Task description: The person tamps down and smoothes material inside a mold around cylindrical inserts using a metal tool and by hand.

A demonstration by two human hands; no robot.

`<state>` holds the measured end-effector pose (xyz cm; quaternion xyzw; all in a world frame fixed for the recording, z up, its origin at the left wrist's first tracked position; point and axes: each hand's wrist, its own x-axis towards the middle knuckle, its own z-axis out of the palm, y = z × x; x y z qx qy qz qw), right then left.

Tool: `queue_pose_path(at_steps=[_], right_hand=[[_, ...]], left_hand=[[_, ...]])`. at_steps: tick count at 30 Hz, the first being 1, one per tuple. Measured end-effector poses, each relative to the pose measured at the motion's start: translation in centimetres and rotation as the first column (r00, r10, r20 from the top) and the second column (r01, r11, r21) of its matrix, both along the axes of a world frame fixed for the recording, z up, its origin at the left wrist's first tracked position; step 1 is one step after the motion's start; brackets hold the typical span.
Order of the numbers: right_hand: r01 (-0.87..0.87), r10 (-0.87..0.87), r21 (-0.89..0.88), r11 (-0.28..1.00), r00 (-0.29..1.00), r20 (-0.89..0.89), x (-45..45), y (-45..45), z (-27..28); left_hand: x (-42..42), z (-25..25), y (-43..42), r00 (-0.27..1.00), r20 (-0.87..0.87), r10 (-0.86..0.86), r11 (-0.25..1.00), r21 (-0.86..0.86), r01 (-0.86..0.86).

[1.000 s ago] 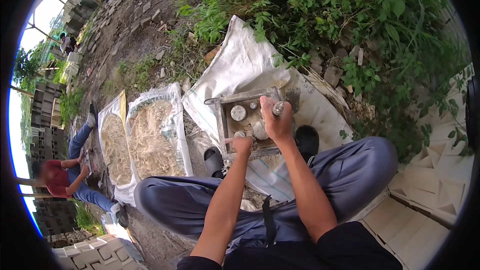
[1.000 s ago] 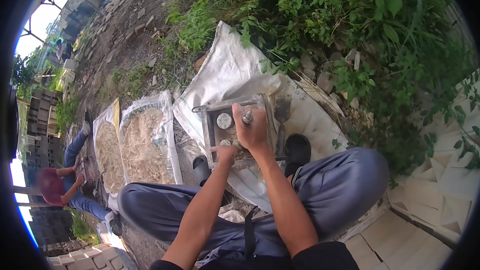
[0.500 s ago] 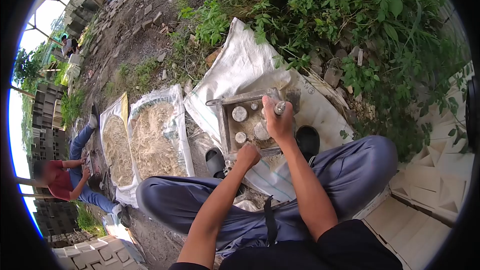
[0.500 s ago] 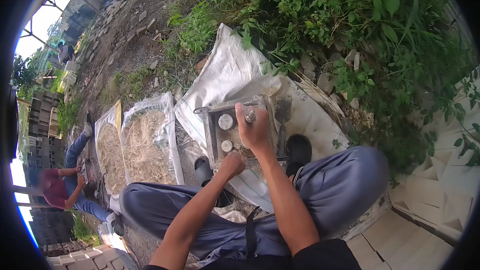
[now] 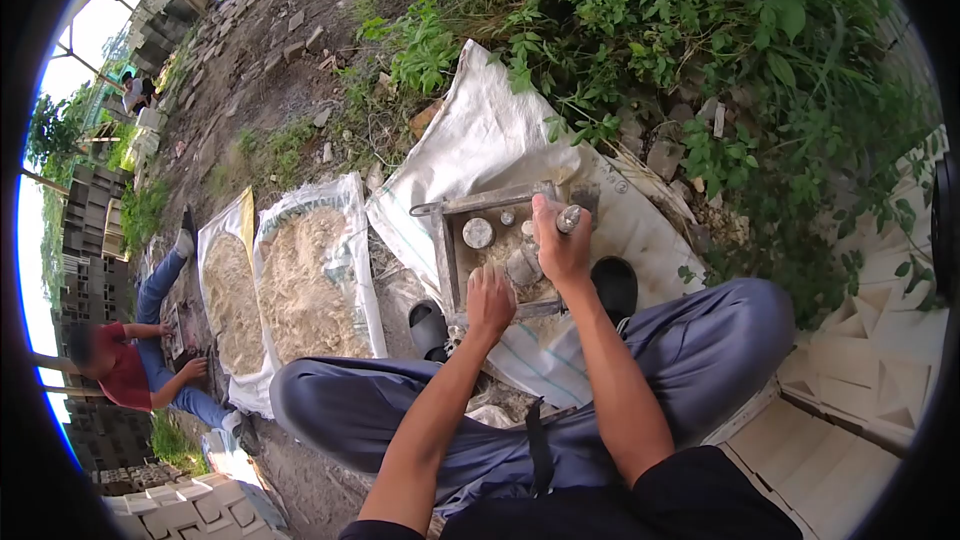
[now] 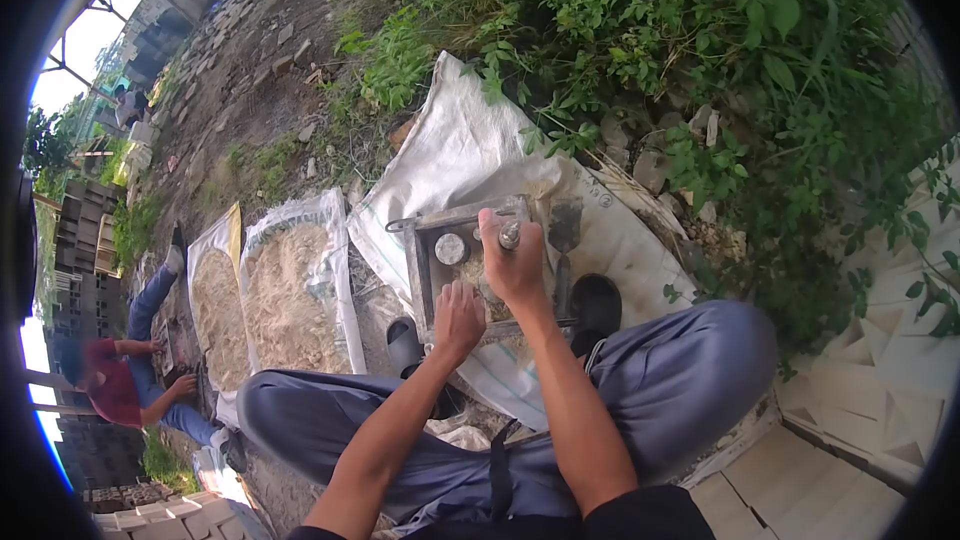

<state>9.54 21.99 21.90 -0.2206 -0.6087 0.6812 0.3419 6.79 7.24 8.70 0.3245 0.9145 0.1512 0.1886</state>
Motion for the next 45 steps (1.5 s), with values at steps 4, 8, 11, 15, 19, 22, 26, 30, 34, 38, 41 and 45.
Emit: queue_pose_path(at_steps=[4,8,11,15,19,22,26,30,34,38,41,45], right_hand=[[0.008,-0.008,-0.017,1.0,1.0,-0.014,-0.1,0.1,-0.4],[0.011,-0.011,-0.047,0.999,1.0,-0.005,0.0,0.4,-0.5],[0.028,-0.028,-0.062,0.998,1.0,0.001,0.1,0.3,-0.9],[0.036,-0.036,-0.153,0.988,0.999,0.007,0.0,0.3,-1.0],[0.03,-0.034,-0.208,0.978,0.999,-0.016,0.0,0.2,-0.7],[0.037,-0.036,-0.226,0.973,0.999,0.009,0.0,0.0,0.1],[0.025,-0.016,-0.16,0.987,0.998,0.058,0.3,-0.1,-1.1],[-0.038,0.039,-0.056,0.998,0.999,0.01,-0.1,-0.6,-1.0],[-0.026,0.029,-0.071,0.997,0.999,0.042,-0.1,-1.2,-0.2],[-0.039,0.036,-0.118,0.992,0.999,-0.027,-0.2,-0.6,-0.6],[-0.014,0.009,-0.166,0.986,0.999,-0.035,0.0,-0.3,-0.6],[0.008,-0.014,-0.175,0.984,0.999,-0.033,0.0,0.2,-0.1]], left_hand=[[-0.6,-2.6,-0.8,0.975,-0.162,-0.152,0.988,-0.013,0.152],[-1.0,-3.3,-1.1,0.929,-0.176,-0.326,0.933,-0.216,0.287],[-1.3,-3.9,-0.4,0.88,-0.232,-0.414,0.869,-0.39,0.305],[-1.3,-4.8,0.2,0.884,-0.211,-0.416,0.849,-0.439,0.295],[0.9,-1.6,1.2,0.894,-0.08,-0.441,0.792,-0.502,0.346],[2.5,-3.0,-0.7,0.943,-0.154,-0.296,0.936,-0.246,0.254],[2.6,-2.8,-0.2,0.938,-0.124,-0.323,0.909,-0.316,0.271],[1.2,-1.7,0.3,0.936,0.016,-0.351,0.878,-0.34,0.336],[1.7,-1.2,1.0,0.932,0.081,-0.353,0.846,-0.399,0.355],[1.2,-1.8,0.1,0.931,0.034,-0.364,0.866,-0.354,0.352],[-0.6,-1.4,-1.2,0.923,0.114,-0.368,0.896,-0.22,0.385],[-1.2,-4.1,-2.1,0.855,-0.505,-0.122,0.938,0.224,0.266]])
